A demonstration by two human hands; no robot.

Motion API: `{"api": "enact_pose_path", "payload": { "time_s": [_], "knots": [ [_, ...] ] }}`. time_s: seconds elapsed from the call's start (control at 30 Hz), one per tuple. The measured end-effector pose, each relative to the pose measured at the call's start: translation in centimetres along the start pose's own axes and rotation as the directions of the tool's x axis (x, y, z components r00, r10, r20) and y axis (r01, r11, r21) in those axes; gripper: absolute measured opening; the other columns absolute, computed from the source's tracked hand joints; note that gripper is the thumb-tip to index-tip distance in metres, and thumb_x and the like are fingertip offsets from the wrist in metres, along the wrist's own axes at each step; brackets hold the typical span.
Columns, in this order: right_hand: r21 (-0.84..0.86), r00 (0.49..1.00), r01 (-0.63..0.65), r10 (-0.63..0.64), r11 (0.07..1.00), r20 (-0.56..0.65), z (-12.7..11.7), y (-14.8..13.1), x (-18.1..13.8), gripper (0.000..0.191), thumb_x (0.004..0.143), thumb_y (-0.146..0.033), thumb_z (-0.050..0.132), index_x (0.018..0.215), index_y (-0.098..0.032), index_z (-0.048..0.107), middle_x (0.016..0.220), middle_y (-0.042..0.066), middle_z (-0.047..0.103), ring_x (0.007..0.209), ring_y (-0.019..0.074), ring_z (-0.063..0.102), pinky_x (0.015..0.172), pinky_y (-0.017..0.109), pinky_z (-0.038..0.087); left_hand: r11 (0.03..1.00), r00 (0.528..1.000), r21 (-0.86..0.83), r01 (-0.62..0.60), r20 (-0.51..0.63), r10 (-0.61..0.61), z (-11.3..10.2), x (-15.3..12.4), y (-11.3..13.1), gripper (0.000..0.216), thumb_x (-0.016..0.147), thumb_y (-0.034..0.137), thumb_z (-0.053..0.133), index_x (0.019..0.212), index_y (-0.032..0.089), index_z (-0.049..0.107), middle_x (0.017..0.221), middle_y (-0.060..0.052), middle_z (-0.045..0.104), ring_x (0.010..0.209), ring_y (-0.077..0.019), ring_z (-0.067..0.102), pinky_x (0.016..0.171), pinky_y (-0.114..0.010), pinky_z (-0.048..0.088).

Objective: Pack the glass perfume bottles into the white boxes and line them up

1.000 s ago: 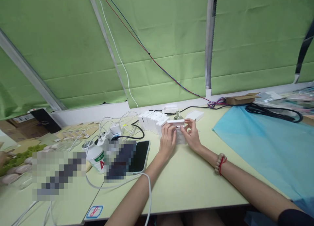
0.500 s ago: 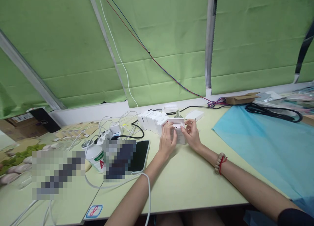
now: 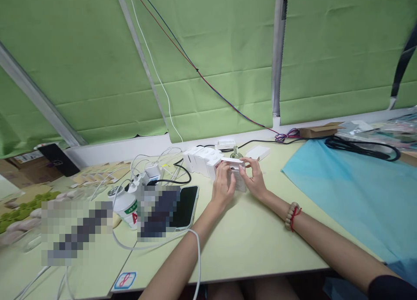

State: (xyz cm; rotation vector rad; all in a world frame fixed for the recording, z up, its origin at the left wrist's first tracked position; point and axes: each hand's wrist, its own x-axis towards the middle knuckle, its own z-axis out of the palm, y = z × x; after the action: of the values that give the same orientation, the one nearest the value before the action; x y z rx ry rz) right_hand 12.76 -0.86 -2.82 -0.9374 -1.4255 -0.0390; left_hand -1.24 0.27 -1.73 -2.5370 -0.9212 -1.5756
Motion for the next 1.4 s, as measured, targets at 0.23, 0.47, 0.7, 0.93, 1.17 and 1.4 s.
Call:
{"api": "enact_pose_path", "payload": {
  "time_s": [0.23, 0.47, 0.7, 0.93, 1.17, 1.4],
  "knots": [
    [0.137, 0.989, 0.013, -0.033, 0.990, 0.143, 0.0, -0.3, -0.2, 0.018, 0.090, -0.029, 0.047, 0.107, -0.022, 0.048, 0.107, 0.006, 0.058, 0.100, 0.0166, 0.055, 0.082, 0.032, 0.047, 0.997, 0.996, 0.016, 0.070, 0.050, -0.070, -0.1, 0.1, 0.5, 0.024, 0.094, 0.026, 0.032, 0.108, 0.018, 0.049, 0.116, -0.011, 0.043, 0.114, -0.0199, 0.045, 0.090, -0.035, 0.046],
    [0.130, 0.987, -0.028, 0.007, 0.991, 0.159, -0.1, -0.6, -0.1, 0.019, 0.093, -0.031, 0.039, 0.106, -0.022, 0.052, 0.108, 0.006, 0.057, 0.103, 0.0165, 0.054, 0.079, 0.030, 0.048, 0.980, 0.991, 0.145, 0.134, -0.015, -0.133, 0.2, -0.4, 0.8, 0.031, 0.093, 0.030, 0.036, 0.116, 0.020, 0.054, 0.123, -0.012, 0.036, 0.111, -0.0217, 0.048, 0.076, -0.032, 0.050],
    [0.110, 0.979, -0.156, 0.138, 0.982, 0.149, -0.2, -0.4, 0.2, 0.023, 0.092, -0.033, 0.040, 0.106, -0.022, 0.055, 0.108, 0.006, 0.058, 0.100, 0.0177, 0.056, 0.074, 0.029, 0.049, 0.979, 0.999, 0.205, 0.012, -0.035, -0.005, -0.1, 0.3, 0.2, 0.022, 0.091, 0.024, 0.038, 0.106, 0.017, 0.053, 0.099, -0.008, 0.053, 0.098, -0.0188, 0.050, 0.071, -0.027, 0.047],
    [0.138, 0.979, -0.147, 0.124, 0.980, 0.159, -0.3, -0.4, 0.4, 0.022, 0.091, -0.031, 0.042, 0.105, -0.020, 0.055, 0.108, 0.007, 0.057, 0.102, 0.0182, 0.055, 0.073, 0.028, 0.049, 0.992, 1.000, 0.129, 0.011, 0.003, -0.011, 0.0, -0.3, 0.3, 0.028, 0.090, 0.022, 0.038, 0.117, 0.017, 0.045, 0.115, -0.011, 0.048, 0.111, -0.0202, 0.048, 0.078, -0.029, 0.048],
    [0.156, 0.982, -0.133, 0.109, 0.979, 0.155, -0.4, -0.6, 0.5, 0.020, 0.091, -0.030, 0.041, 0.100, -0.020, 0.056, 0.106, 0.007, 0.058, 0.101, 0.0179, 0.054, 0.070, 0.027, 0.049, 0.990, 0.993, -0.085, 0.110, -0.029, -0.112, 0.2, -0.4, 0.0, 0.036, 0.091, 0.023, 0.039, 0.127, 0.020, 0.032, 0.129, -0.014, 0.033, 0.123, -0.0188, 0.040, 0.093, -0.035, 0.045],
    [0.160, 0.978, -0.157, 0.131, 0.975, 0.163, -0.5, -0.2, 0.9, 0.019, 0.089, -0.028, 0.044, 0.099, -0.019, 0.058, 0.105, 0.007, 0.058, 0.096, 0.0171, 0.056, 0.063, 0.025, 0.049, 0.997, 0.997, -0.005, 0.080, 0.023, -0.080, 0.1, -0.3, 0.0, 0.037, 0.092, 0.024, 0.038, 0.128, 0.021, 0.033, 0.132, -0.013, 0.036, 0.123, -0.0199, 0.042, 0.092, -0.035, 0.046]
  ]
}}
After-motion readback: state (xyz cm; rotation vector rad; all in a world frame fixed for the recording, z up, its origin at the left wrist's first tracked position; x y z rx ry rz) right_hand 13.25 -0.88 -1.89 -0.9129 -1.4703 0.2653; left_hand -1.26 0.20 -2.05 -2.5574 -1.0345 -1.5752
